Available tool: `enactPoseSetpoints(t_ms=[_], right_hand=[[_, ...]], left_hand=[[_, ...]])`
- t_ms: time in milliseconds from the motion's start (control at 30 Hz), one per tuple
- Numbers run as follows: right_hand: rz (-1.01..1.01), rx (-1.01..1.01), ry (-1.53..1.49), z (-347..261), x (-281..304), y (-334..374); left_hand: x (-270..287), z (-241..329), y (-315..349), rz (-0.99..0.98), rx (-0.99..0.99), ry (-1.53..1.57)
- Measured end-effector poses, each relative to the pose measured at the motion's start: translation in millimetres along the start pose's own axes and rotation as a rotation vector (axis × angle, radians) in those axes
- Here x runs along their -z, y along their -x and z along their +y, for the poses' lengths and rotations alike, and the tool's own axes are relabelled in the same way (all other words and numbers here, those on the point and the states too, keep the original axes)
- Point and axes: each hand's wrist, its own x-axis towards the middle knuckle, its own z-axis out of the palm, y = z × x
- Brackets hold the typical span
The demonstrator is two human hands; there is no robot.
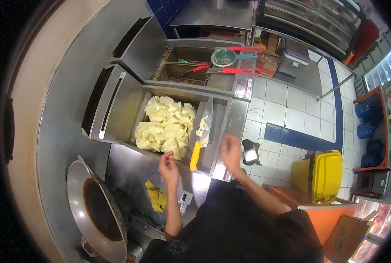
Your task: The person cuts blocks of solid fat inside a deep fryer using a knife, then uses a scraper and knife to press the fat down into the fryer.
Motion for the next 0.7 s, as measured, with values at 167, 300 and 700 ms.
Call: enactPoseSetpoints(t_ms=[167, 300, 700], right_hand=[[0.414, 0.029, 0.381, 41.1, -1.8, -120.1], [0.483, 0.025, 0.496, 62.9, -18.0, -140.0], [0.192, 0.104, 0.642, 52.1, -29.5, -142.7]], left_hand=[[-17.4, 51.0, -91.4, 0.027, -0.249, 0.06], [-42.4, 102.3, -187.7, -0.016, -0.531, 0.017], [-251.8, 109.8, -434.8, -0.216, -0.746, -0.314]])
